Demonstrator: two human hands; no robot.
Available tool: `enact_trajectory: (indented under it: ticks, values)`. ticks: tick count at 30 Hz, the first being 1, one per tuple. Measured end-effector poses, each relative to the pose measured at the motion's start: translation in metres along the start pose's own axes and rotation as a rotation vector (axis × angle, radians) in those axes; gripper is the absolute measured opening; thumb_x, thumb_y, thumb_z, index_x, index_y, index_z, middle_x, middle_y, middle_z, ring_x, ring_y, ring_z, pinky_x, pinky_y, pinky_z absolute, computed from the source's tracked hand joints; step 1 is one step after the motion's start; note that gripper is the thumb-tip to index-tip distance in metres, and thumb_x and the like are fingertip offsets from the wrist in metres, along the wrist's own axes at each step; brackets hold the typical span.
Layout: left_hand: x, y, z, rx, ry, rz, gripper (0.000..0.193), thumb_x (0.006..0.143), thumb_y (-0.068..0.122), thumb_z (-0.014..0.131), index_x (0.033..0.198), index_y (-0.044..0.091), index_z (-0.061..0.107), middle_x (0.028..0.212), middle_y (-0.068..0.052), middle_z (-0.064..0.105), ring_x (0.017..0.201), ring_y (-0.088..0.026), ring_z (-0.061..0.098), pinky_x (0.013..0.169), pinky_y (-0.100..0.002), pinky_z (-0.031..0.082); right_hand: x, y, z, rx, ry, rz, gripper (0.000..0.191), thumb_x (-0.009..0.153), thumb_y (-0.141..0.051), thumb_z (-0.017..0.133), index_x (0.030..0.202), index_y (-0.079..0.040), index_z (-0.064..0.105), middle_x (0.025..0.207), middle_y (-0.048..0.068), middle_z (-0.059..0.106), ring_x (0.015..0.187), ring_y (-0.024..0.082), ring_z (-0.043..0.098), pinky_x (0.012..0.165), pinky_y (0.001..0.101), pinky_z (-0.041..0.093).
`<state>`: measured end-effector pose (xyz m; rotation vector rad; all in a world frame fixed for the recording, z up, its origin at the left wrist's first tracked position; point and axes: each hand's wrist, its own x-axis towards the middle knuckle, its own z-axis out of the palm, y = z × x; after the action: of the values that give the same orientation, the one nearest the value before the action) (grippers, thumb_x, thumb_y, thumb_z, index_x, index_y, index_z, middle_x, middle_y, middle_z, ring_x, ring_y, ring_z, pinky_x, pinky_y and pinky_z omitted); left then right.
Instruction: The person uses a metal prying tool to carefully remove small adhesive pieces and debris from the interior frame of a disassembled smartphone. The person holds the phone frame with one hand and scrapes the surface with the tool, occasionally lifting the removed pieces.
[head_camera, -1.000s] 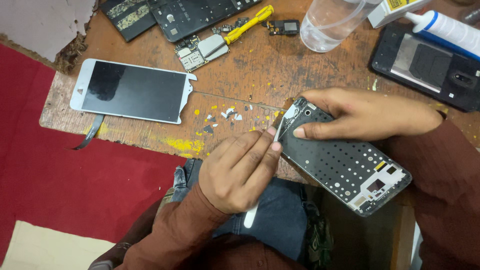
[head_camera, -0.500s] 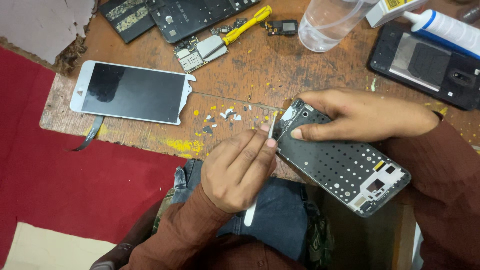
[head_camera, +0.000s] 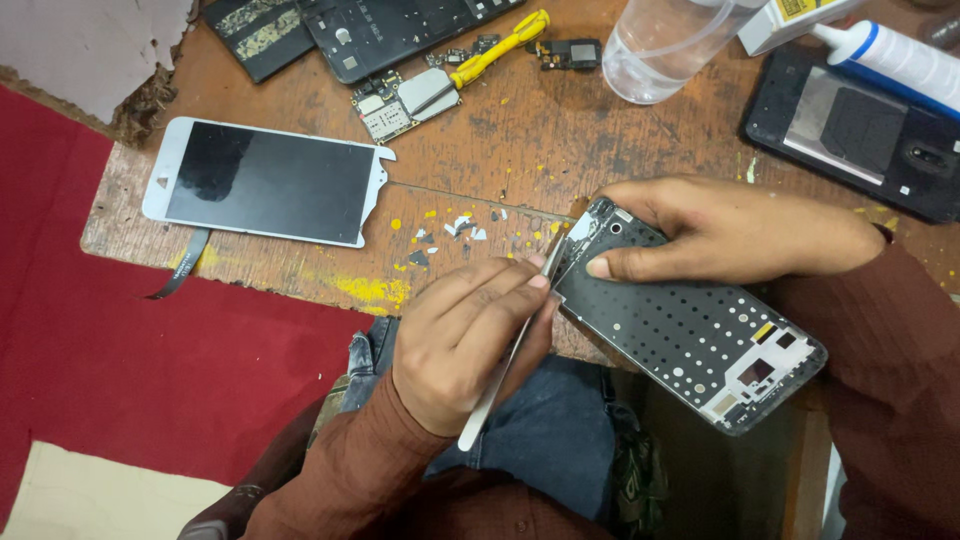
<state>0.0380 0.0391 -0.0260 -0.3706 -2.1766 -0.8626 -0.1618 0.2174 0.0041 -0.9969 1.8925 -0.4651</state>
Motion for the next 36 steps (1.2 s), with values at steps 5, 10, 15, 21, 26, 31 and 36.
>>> enact_trajectory:
  ticks: [5,10,15,21,26,31,36]
  values:
    - [-0.0004,-0.0017,0.0019,0.018,-0.004,0.023,0.025,0.087,-0.008,0.082,0.105,-0.005,0.065,0.104,-0.016,0.071,0.097,-0.029,0.073,0.083,-0.037,0.060,0.0009,-0.0001,0.0002,-0.025,-0.009,0.040,0.038,0.089,-0.043,0.065,0.114,-0.014,0.070,0.090,0.003,0.073,0.076,0.013,0.075,0.064,0.0318,0.062]
    - [-0.0028,-0.0026,0.0053,0.079,0.005,0.063,0.026,0.085,-0.005,0.083,0.105,-0.006,0.066,0.109,-0.018,0.071,0.100,-0.030,0.072,0.083,-0.038,0.059,-0.0007,-0.0004,-0.0004,-0.021,0.003,-0.028,0.037,0.091,-0.043,0.064,0.111,-0.012,0.070,0.089,0.004,0.071,0.077,0.013,0.074,0.065,0.0315,0.061]
    - [-0.0052,-0.0023,0.0075,0.109,-0.002,0.065,0.027,0.085,-0.005,0.081,0.107,-0.006,0.067,0.111,-0.018,0.071,0.100,-0.030,0.072,0.084,-0.039,0.060,-0.0006,-0.0011,-0.0001,-0.047,0.017,-0.041,0.037,0.092,-0.043,0.064,0.109,-0.011,0.069,0.089,0.004,0.070,0.079,0.014,0.070,0.064,0.0314,0.060]
    - [-0.0068,-0.0029,0.0081,0.122,0.006,0.079,0.026,0.085,-0.005,0.082,0.107,-0.007,0.067,0.111,-0.019,0.071,0.100,-0.030,0.072,0.080,-0.038,0.059,-0.0008,-0.0042,0.0012,-0.057,0.020,0.010,0.038,0.091,-0.045,0.064,0.109,-0.012,0.070,0.088,0.003,0.069,0.078,0.014,0.070,0.064,0.0312,0.059]
    - [-0.0068,-0.0057,0.0065,0.121,0.024,0.080,0.026,0.086,-0.007,0.082,0.106,-0.008,0.066,0.109,-0.020,0.070,0.101,-0.032,0.072,0.082,-0.039,0.061,-0.0009,-0.0056,0.0007,-0.110,0.042,0.026,0.042,0.085,-0.048,0.067,0.109,-0.014,0.070,0.086,0.004,0.072,0.074,0.014,0.070,0.062,0.0327,0.058]
    - [-0.0065,-0.0067,0.0038,0.054,0.025,0.091,0.025,0.086,-0.008,0.084,0.104,-0.005,0.066,0.108,-0.017,0.071,0.099,-0.029,0.074,0.083,-0.037,0.062,0.0002,-0.0023,0.0000,-0.034,-0.015,0.082,0.038,0.090,-0.045,0.065,0.112,-0.014,0.071,0.089,0.003,0.072,0.075,0.015,0.073,0.061,0.0324,0.062]
    - [-0.0045,-0.0065,0.0016,0.010,0.002,0.068,0.026,0.088,-0.005,0.084,0.106,-0.005,0.066,0.109,-0.018,0.071,0.101,-0.030,0.073,0.087,-0.038,0.062,0.0013,0.0014,0.0003,-0.036,-0.016,0.023,0.037,0.090,-0.044,0.065,0.109,-0.013,0.071,0.088,0.003,0.071,0.072,0.012,0.072,0.060,0.0305,0.060]
